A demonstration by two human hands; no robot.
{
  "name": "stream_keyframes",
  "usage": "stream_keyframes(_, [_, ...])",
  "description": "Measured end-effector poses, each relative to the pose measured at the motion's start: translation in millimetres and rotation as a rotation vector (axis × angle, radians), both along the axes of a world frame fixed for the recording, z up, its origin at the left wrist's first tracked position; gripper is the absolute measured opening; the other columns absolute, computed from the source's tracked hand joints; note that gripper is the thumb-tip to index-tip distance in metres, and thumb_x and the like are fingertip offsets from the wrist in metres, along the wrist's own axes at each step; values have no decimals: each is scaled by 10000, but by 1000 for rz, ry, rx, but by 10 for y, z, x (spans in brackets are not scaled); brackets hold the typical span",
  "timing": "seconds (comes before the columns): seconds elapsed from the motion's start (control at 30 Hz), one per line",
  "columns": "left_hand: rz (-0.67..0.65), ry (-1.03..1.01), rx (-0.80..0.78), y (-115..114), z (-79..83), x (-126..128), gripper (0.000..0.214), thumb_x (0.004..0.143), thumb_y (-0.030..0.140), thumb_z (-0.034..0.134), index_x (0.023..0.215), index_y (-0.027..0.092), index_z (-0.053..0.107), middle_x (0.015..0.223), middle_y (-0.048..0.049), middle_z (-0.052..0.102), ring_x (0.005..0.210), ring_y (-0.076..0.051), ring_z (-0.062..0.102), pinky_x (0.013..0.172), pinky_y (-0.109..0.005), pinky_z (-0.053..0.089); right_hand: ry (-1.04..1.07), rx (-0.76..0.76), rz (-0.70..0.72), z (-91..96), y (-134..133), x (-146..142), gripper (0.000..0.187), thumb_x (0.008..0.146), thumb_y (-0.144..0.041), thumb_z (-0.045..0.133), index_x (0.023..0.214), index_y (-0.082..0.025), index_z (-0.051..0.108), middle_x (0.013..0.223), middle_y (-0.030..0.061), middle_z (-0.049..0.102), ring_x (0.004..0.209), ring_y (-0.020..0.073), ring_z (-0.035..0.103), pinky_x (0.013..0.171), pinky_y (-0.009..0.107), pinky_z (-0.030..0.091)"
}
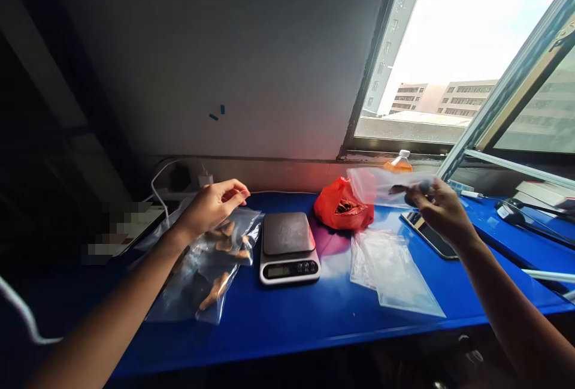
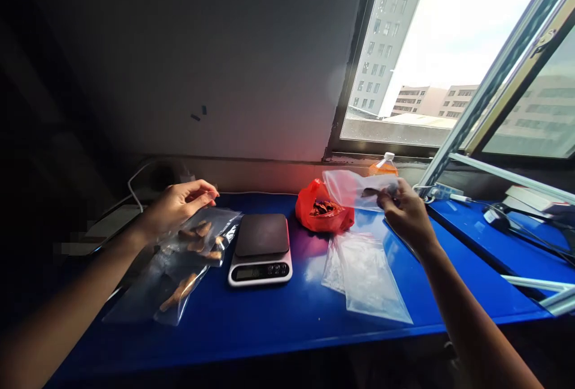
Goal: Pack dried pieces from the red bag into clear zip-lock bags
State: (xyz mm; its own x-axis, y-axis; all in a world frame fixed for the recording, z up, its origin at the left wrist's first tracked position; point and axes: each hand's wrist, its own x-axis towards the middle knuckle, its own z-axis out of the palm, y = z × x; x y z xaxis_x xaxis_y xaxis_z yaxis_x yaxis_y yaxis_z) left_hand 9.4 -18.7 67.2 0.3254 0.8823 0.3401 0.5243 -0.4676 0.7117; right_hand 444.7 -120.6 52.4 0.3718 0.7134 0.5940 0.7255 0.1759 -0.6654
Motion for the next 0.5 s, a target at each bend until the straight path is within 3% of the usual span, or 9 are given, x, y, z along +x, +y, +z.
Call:
stream_keyframes(0.13, [51, -41, -26, 362, -108, -38, 279, 829, 449, 578, 902, 187, 644, 872, -33, 696, 852, -205, 666, 819, -310, 507, -336, -219, 13, 164, 358, -81, 184, 846, -379, 523, 889, -208, 578, 791, 68, 667, 700, 213, 611, 654, 348, 464])
stream_keyframes(0.33, [89, 10, -139, 553, -274, -126, 362, 774, 542, 587, 892, 204, 643, 906, -47, 710, 859, -238, 683, 790, -330, 532, -487, -239, 164, 251, 792, -75, 287, 911, -357, 394, 886, -216, 642, 893, 86, 706, 782, 223, 638, 702, 351, 471])
stream_keyframes(0.43, [113, 33, -131, 569, -356, -204, 383, 776, 577, 580, 894, 219, 651, 897, -36, 719, 871, -243, 691, 807, -330, 534, -504, -196, 103, 224, 852, -61, 271, 914, -372, 427, 843, -219, 639, 809, 78, 689, 700, 210, 616, 652, 340, 455])
stream_keyframes(0.5, [130, 47, -126, 542, -414, -234, 370, 772, 580, 590, 880, 232, 660, 874, -20, 725, 869, -246, 696, 786, -318, 535, -415, -126, 35, 111, 782, -107, 260, 904, -426, 480, 900, -215, 634, 783, 69, 666, 660, 198, 596, 628, 334, 453])
